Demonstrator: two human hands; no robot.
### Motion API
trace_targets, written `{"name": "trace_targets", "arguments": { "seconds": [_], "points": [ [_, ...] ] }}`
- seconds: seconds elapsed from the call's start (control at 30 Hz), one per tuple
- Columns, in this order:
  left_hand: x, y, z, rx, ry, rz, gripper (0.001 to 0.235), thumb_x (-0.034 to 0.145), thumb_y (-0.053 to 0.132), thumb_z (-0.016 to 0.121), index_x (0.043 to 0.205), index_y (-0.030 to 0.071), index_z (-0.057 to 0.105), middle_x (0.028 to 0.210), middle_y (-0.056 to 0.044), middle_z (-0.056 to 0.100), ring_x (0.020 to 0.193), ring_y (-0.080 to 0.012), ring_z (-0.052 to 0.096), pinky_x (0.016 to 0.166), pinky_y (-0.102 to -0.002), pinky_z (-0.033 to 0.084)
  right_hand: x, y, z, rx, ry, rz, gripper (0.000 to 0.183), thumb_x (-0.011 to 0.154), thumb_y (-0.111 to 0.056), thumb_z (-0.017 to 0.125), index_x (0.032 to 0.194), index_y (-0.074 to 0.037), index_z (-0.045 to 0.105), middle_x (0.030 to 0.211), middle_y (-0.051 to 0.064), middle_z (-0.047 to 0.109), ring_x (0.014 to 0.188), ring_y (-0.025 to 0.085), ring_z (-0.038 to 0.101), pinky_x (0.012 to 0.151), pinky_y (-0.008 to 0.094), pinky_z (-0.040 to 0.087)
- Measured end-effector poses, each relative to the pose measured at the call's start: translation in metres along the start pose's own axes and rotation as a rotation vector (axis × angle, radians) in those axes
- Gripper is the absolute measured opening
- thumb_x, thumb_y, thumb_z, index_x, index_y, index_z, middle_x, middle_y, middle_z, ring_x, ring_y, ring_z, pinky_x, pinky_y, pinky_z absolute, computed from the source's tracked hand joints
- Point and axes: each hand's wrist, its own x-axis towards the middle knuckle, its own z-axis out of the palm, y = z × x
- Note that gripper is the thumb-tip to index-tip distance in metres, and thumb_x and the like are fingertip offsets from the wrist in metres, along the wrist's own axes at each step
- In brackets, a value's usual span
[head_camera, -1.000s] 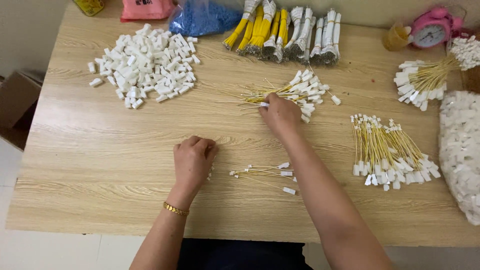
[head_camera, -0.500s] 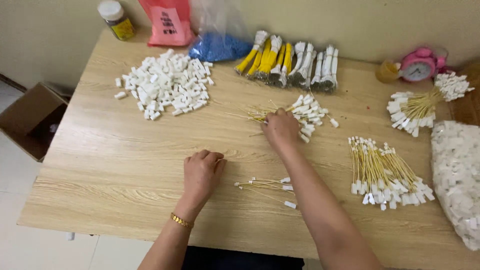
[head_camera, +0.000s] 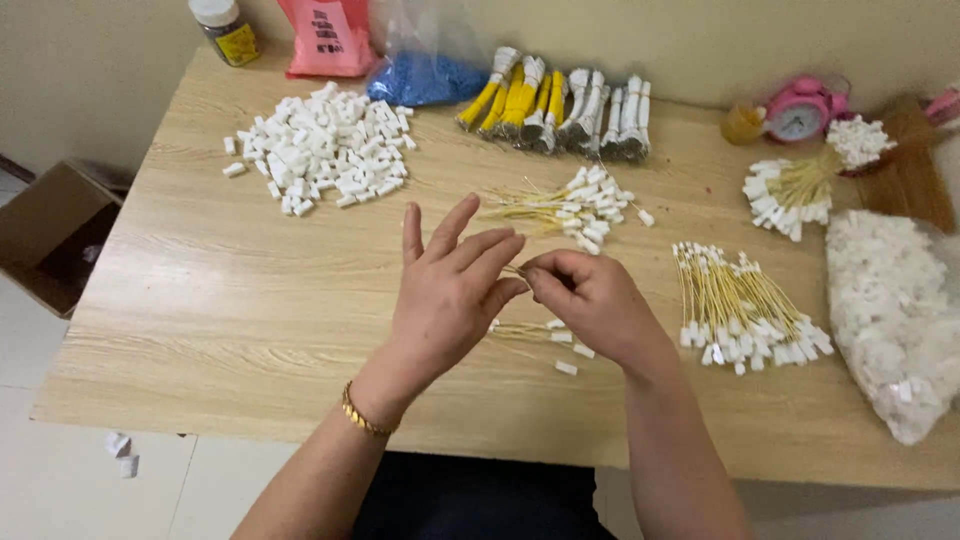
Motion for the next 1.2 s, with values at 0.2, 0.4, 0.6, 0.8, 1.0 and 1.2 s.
{"name": "trace_targets", "arguments": {
  "seconds": [0.2,0.4,0.6,0.8,1.0,1.2],
  "points": [
    [-0.008,0.011,-0.023,-0.494,-0.317,-0.291,0.014,0.09,0.031,0.066,0.093,0.018,0.073,0.083,0.001,0.072,0.1,-0.0231,0.065,0.11,-0.064,0.019,-0.038,-0.018,-0.016,0.137,0.037,-0.09,0.02,0.089,-0.008,0.06,0.105,0.0,0.071,0.064,0.012,0.065,0.061,0.016,0.056,0.059,0.029,0.049],
    [-0.034,-0.014,-0.028,-0.83,-0.332,-0.676,0.015,0.088,0.02,0.069,0.094,0.007,0.074,0.071,-0.008,0.07,0.076,-0.0161,0.061,0.079,-0.04,0.051,-0.045,0.013,-0.037,0.268,0.145,-0.068,0.018,0.097,-0.015,0.054,0.101,-0.001,0.064,0.058,0.009,0.056,0.054,0.016,0.054,0.054,0.026,0.046],
    [-0.044,-0.014,-0.027,-0.967,-0.317,-0.847,0.016,0.087,0.021,0.071,0.089,0.005,0.074,0.072,-0.007,0.069,0.072,-0.0114,0.059,0.069,-0.026,0.05,-0.036,0.028,-0.035,0.087,0.277,-0.1,0.017,0.099,-0.019,0.058,0.103,-0.004,0.068,0.077,0.008,0.064,0.073,0.013,0.054,0.069,0.026,0.047],
    [-0.051,-0.007,-0.003,-0.973,-0.282,-0.761,0.015,0.089,0.017,0.068,0.091,0.002,0.072,0.072,-0.009,0.068,0.076,-0.0151,0.061,0.077,-0.033,0.051,-0.026,0.005,-0.002,-0.156,0.082,-0.292,0.014,0.092,-0.017,0.066,0.101,-0.008,0.071,0.096,0.014,0.067,0.09,0.028,0.065,0.085,0.041,0.049],
    [-0.055,-0.004,-0.001,-0.954,-0.286,-0.801,0.012,0.087,0.018,0.07,0.091,0.007,0.073,0.076,-0.005,0.072,0.077,-0.0111,0.064,0.074,-0.028,0.052,-0.025,0.003,0.028,-0.019,-0.061,-0.137,0.009,0.089,-0.01,0.065,0.092,-0.004,0.071,0.075,0.013,0.065,0.075,0.019,0.063,0.073,0.036,0.052],
    [-0.102,-0.01,0.057,-1.037,-0.232,-0.853,0.015,0.089,0.017,0.07,0.095,0.004,0.07,0.08,-0.007,0.069,0.08,-0.0149,0.062,0.079,-0.032,0.052,-0.018,0.069,0.047,0.206,-0.007,0.042,0.005,0.086,-0.009,0.068,0.084,-0.004,0.069,0.062,0.002,0.052,0.061,0.013,0.051,0.06,0.028,0.047]
  ]
}}
